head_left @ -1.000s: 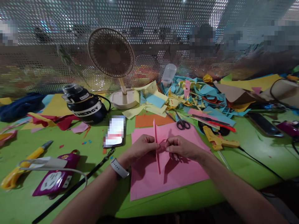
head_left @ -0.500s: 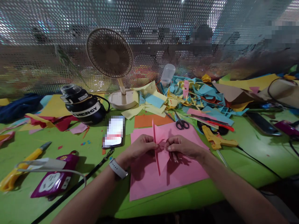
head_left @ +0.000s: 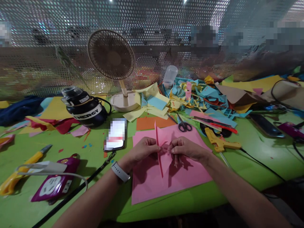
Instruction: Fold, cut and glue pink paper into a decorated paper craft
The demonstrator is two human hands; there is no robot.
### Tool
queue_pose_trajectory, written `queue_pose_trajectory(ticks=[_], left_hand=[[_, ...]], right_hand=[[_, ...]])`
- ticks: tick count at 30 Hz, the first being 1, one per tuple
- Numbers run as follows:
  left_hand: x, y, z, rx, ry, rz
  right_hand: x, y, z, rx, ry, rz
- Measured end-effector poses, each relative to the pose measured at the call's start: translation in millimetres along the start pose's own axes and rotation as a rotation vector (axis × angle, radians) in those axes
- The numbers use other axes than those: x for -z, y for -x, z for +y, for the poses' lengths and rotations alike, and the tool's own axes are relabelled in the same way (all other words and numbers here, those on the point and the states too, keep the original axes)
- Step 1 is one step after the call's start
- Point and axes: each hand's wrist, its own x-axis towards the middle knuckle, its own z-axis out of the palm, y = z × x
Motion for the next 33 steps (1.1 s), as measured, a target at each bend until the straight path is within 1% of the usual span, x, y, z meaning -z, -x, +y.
queue_pose_trajectory(ticks=[6, 9, 11, 13, 14, 17, 18, 19, 23, 26, 30, 33], left_hand=[[-4.7, 2.1, 0.7, 0.003, -0.015, -0.004], [-2.3, 1.6, 0.8, 0.001, -0.017, 0.011], [1.5, -0.1, 0.5, -0.009, -0.006, 0.044], [4.7, -2.2, -0.4, -0.016, 0.025, 0.076], [5.3, -3.0, -1.0, -0.02, 0.047, 0.084], [2.5, -4.0, -2.1, -0.044, 0.117, 0.104], [0.7, -3.8, -2.1, -0.054, 0.137, 0.113], [-1.1, -3.5, -2.1, -0.064, 0.152, 0.12], [-4.1, -2.1, -1.2, -0.119, 0.18, 0.105], [-2.5, -2.3, -0.9, -0.158, 0.226, 0.098], [-1.5, -4.0, -1.2, -0.214, 0.289, 0.121], [-2.8, -5.7, -2.1, -0.213, 0.278, 0.127]], right_hand=[[-2.2, 1.1, -0.5, -0.026, -0.001, 0.018], [-1.0, 0.5, 0.0, -0.046, 0.009, 0.043], [0.5, -0.2, -0.3, -0.044, 0.012, 0.046], [1.8, -0.7, -1.3, -0.014, 0.016, 0.066], [2.1, -0.8, -1.9, 0.008, 0.023, 0.102], [1.9, -1.0, -2.7, 0.09, 0.054, 0.274], [1.8, -1.2, -2.3, 0.117, 0.06, 0.312], [1.7, -1.5, -1.4, 0.14, 0.061, 0.321], [3.4, -5.5, 4.6, 0.22, 0.065, 0.279], [6.7, -9.5, 8.4, 0.287, 0.083, 0.303], [8.8, -11.1, 9.3, 0.308, 0.1, 0.321], [5.3, -9.4, 7.9, 0.315, 0.088, 0.333]])
